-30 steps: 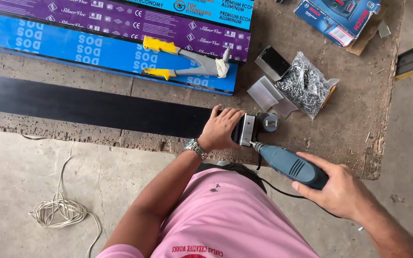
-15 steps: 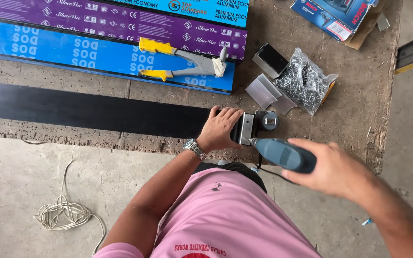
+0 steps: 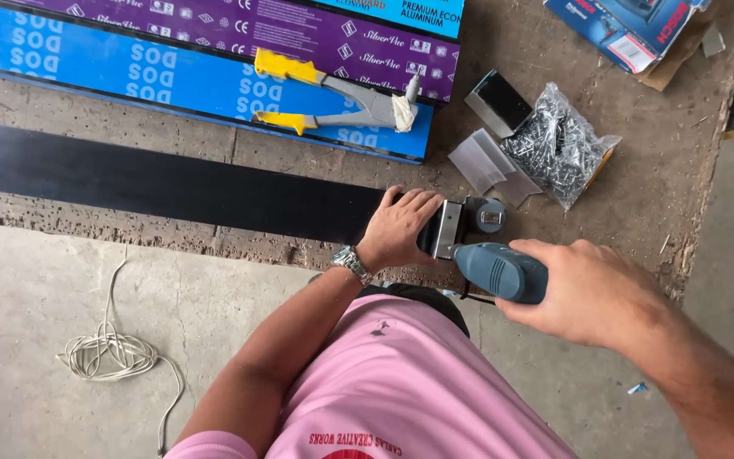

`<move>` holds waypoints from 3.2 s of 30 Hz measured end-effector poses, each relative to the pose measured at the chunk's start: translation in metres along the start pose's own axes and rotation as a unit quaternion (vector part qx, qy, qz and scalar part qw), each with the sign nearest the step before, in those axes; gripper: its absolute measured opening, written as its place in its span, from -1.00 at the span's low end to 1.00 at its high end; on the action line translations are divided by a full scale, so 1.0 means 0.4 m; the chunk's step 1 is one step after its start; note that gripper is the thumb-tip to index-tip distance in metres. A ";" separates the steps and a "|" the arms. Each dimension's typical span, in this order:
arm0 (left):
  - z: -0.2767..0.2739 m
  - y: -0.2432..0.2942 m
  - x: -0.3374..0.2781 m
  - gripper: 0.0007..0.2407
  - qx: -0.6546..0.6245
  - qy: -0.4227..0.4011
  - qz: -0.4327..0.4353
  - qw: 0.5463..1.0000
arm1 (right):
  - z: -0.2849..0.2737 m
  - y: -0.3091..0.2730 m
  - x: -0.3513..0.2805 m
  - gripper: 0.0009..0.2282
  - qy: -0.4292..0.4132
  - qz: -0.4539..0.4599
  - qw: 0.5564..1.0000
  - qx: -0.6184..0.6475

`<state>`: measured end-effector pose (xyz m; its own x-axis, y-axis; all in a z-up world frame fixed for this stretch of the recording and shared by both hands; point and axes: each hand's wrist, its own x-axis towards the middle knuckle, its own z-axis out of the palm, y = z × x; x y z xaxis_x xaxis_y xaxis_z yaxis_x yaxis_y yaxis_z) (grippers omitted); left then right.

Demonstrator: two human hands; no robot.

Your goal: Assembling aluminum profiles by drilling holes and fastening them with a manual rivet gun.

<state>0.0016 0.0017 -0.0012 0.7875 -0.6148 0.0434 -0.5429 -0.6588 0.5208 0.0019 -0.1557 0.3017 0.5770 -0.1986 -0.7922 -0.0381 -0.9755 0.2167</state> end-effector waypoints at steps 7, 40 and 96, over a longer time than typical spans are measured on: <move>-0.008 0.003 0.004 -0.01 0.004 0.004 0.002 1.000 | -0.010 -0.019 -0.005 -0.43 -0.026 0.008 0.998 -0.062; 0.002 -0.005 0.009 0.03 -0.008 -0.013 -0.019 1.000 | -0.012 -0.002 0.035 -0.37 -0.003 -0.040 0.993 -0.113; -0.061 -0.022 0.000 0.19 -0.041 -0.099 0.005 0.994 | 0.472 0.132 0.177 -0.81 -0.055 -0.032 0.863 0.502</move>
<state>0.0135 0.0181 0.0152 0.7054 -0.6993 -0.1156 -0.5181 -0.6200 0.5892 -0.1134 -0.2391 0.1492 0.5253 -0.0962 -0.8454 -0.7285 -0.5643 -0.3884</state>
